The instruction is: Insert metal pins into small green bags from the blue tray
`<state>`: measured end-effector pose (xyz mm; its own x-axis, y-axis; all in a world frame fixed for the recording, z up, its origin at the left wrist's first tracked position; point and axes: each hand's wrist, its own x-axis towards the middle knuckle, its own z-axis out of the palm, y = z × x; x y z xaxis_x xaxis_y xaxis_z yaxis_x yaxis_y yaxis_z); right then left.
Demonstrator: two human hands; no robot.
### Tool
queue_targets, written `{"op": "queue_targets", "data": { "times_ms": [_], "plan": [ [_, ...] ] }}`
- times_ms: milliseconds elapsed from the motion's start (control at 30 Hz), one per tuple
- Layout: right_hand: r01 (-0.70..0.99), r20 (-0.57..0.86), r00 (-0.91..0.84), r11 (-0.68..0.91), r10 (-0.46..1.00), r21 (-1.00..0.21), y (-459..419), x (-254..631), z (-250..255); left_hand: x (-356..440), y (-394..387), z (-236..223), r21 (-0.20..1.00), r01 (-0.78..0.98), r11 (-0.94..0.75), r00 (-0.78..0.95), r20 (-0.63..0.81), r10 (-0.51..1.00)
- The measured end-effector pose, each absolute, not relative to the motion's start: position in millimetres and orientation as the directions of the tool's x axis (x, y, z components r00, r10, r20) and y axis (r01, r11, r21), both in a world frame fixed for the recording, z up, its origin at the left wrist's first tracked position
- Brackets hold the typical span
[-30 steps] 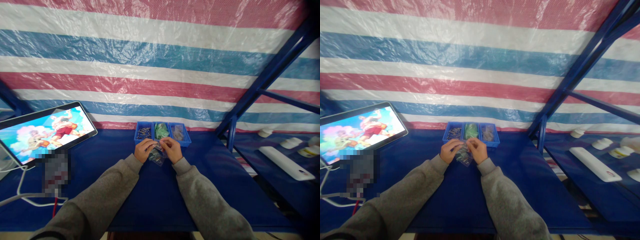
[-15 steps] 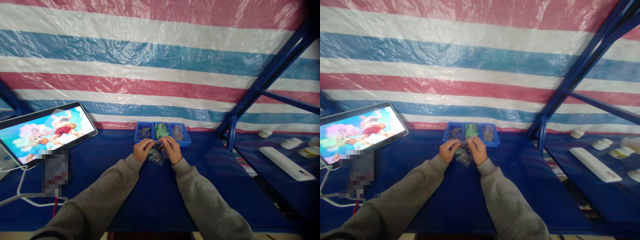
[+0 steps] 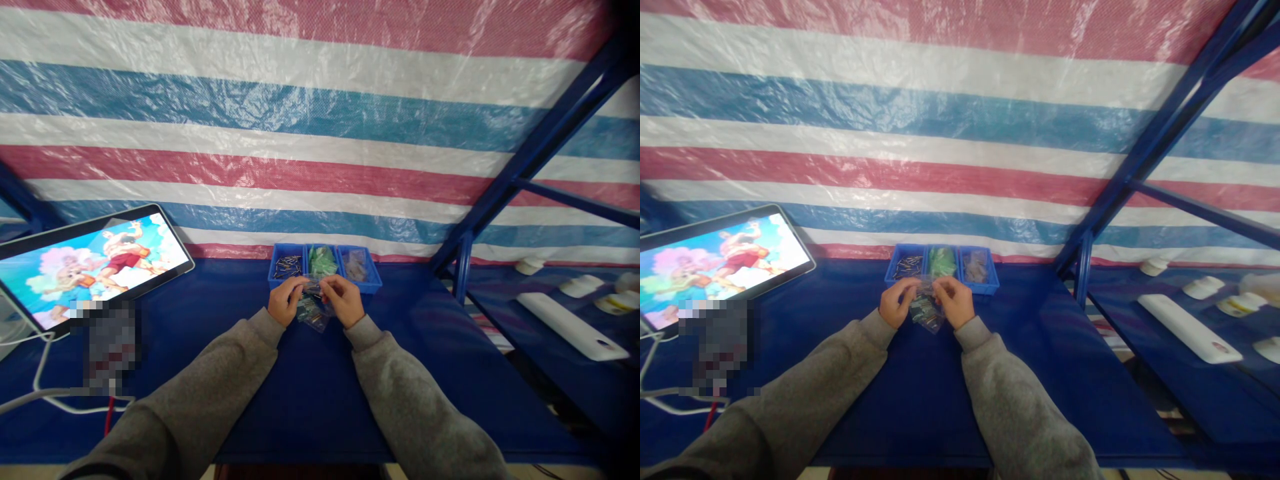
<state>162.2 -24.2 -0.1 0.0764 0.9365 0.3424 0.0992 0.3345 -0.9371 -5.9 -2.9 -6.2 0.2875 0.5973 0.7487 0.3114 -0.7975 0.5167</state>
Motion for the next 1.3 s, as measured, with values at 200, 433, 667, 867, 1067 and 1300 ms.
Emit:
{"op": "queue_targets", "data": {
  "times_ms": [200, 433, 667, 867, 1067, 1300],
  "plan": [
    [0.001, 0.301, 0.040, 0.301, 0.953, -0.954, -23.9, 163.1, 1.4, -5.0, -3.1, -0.6, 0.475, 0.306, -0.825, 0.318, 0.766, 0.559],
    [0.020, 0.317, 0.050, 0.317, 0.947, -0.948, -24.4, 162.6, 1.6, -6.8, -1.3, -2.6, 0.470, 0.407, -0.783, 0.230, 0.777, 0.586],
    [0.077, 0.357, 0.024, 0.355, 0.934, -0.932, -28.0, 163.1, 4.0, -4.4, -0.7, -7.6, 0.535, 0.371, -0.759, 0.254, 0.728, 0.637],
    [0.092, 0.316, 0.003, 0.315, 0.949, -0.945, -27.8, 160.2, 2.5, -3.7, -1.7, -10.4, 0.556, 0.328, -0.764, 0.198, 0.750, 0.631],
    [0.001, 0.326, 0.066, 0.327, 0.943, -0.945, -25.4, 163.1, 3.6, -7.2, -4.3, -3.7, 0.502, 0.307, -0.808, 0.328, 0.741, 0.585],
    [-0.012, 0.323, 0.049, 0.324, 0.945, -0.946, -25.5, 165.7, 1.5, -4.8, -3.1, 0.7, 0.416, 0.368, -0.831, 0.253, 0.816, 0.520]
  ]
}}
